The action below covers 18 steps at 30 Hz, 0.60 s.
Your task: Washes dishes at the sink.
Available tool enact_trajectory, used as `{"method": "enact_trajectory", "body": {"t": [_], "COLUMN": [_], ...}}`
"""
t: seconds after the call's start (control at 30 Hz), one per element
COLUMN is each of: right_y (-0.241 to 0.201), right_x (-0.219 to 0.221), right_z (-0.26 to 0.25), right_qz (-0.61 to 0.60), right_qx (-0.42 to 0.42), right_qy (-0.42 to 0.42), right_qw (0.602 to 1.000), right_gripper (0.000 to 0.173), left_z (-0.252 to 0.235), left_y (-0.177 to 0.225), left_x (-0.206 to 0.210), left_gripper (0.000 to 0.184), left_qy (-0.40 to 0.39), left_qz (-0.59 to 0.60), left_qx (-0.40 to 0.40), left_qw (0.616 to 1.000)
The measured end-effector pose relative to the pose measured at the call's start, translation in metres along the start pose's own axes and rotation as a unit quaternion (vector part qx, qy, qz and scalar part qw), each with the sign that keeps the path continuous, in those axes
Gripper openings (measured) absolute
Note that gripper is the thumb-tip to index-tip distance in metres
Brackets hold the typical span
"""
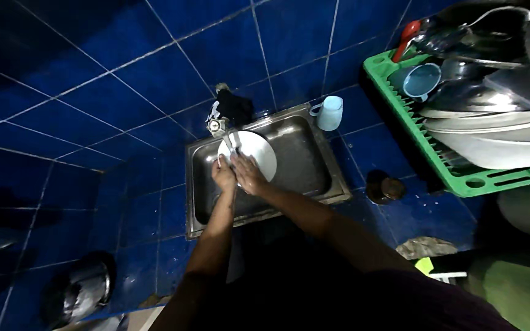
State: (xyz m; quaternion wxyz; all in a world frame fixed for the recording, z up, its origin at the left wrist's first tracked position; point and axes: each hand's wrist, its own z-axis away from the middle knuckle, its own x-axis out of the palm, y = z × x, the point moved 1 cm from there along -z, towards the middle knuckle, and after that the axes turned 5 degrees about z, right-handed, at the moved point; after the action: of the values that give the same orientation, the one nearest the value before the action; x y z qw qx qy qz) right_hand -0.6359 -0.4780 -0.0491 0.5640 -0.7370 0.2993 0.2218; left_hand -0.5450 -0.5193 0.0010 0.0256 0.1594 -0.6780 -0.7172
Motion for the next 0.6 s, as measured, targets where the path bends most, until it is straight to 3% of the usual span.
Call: {"method": "enact_trajectory", "body": {"t": [0.07, 0.13, 0.2, 0.3, 0.37, 0.43, 0.53, 0.6], "right_y": [0.022, 0.058, 0.065, 0.027, 0.013, 0.024, 0.075, 0.086], "right_x": [-0.013, -0.017, -0.017, -0.007, -0.006, -0.022, -0.046, -0.067], "right_z": [0.017, 0.012, -0.012, -0.022, 0.002, 0.02, 0.017, 0.0], "right_qz": [0.04, 0.077, 0.106, 0.042, 0.013, 0.059, 0.01, -0.191], "right_qx": [-0.009, 0.081, 0.146, 0.062, -0.03, -0.052, 0.102, 0.253], "right_qy": [-0.056, -0.041, -0.018, 0.029, -0.007, -0.045, 0.038, 0.099], "right_qw": [0.998, 0.993, 0.983, 0.997, 0.999, 0.996, 0.994, 0.943], "right_gripper": [0.049, 0.054, 0.058, 0.053, 0.048, 0.043, 0.04, 0.041], "left_z": [-0.011, -0.01, 0.003, 0.014, 0.009, -0.003, -0.01, -0.004], "left_y": [0.005, 0.002, -0.004, -0.006, -0.006, -0.006, -0.024, -0.036], "left_x": [-0.013, -0.016, -0.006, 0.014, 0.01, -0.002, -0.018, -0.02], "left_gripper": [0.036, 0.037, 0.038, 0.037, 0.037, 0.04, 0.042, 0.045], "left_qy": [0.028, 0.033, 0.005, -0.03, -0.014, 0.01, 0.008, -0.018], "left_qz": [-0.009, -0.016, -0.012, -0.009, 0.001, 0.031, 0.079, 0.08], "left_qx": [0.022, 0.026, 0.011, -0.009, -0.028, -0.036, -0.063, -0.104], "left_qw": [0.999, 0.999, 1.0, 0.999, 1.0, 0.999, 0.995, 0.991]}}
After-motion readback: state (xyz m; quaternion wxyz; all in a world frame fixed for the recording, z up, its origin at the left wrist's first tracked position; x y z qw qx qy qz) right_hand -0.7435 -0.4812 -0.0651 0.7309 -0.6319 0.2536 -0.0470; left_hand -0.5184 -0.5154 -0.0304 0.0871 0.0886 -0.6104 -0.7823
